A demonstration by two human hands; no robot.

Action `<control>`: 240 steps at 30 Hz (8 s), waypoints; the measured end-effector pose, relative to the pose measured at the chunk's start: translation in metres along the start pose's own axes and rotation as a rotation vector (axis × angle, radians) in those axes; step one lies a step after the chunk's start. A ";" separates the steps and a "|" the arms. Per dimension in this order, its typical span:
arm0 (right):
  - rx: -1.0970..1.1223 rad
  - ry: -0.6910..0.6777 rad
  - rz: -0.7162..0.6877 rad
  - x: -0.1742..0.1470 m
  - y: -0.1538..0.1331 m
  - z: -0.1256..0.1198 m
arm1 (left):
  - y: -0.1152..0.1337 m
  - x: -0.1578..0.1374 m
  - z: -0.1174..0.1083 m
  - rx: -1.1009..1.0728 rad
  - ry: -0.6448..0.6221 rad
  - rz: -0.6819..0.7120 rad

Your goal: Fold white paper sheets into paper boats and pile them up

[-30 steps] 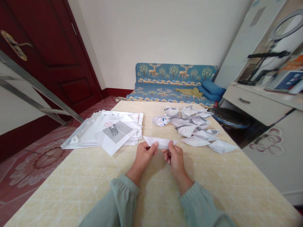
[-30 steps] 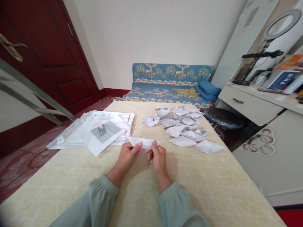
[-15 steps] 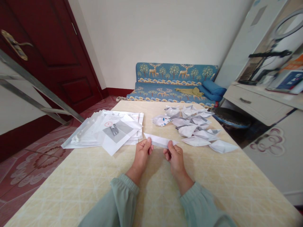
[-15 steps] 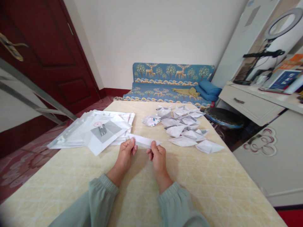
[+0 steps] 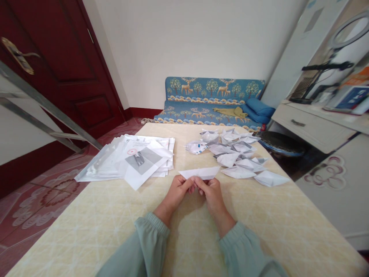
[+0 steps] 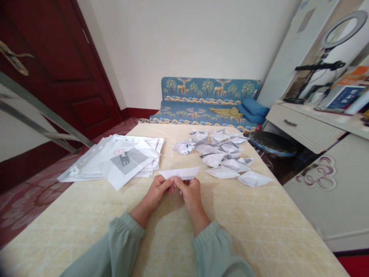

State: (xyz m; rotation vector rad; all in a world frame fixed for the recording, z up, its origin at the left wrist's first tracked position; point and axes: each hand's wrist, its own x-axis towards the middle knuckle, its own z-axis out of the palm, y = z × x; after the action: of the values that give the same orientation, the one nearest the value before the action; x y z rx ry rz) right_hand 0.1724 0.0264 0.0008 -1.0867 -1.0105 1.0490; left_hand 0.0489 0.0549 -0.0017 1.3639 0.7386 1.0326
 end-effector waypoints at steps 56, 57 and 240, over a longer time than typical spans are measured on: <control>0.059 0.109 0.093 0.003 0.002 -0.001 | 0.002 0.000 0.002 0.184 0.332 -0.027; 0.051 0.112 0.085 0.003 0.002 -0.001 | 0.001 0.000 0.000 0.190 0.354 -0.016; -0.002 0.194 0.020 0.008 0.010 -0.013 | -0.007 0.007 -0.008 0.002 0.388 0.019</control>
State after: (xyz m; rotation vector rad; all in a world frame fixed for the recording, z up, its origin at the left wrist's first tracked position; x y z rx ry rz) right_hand 0.1851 0.0330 -0.0107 -1.1781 -0.8466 0.9394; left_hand 0.0456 0.0657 -0.0085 1.1859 1.0121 1.3308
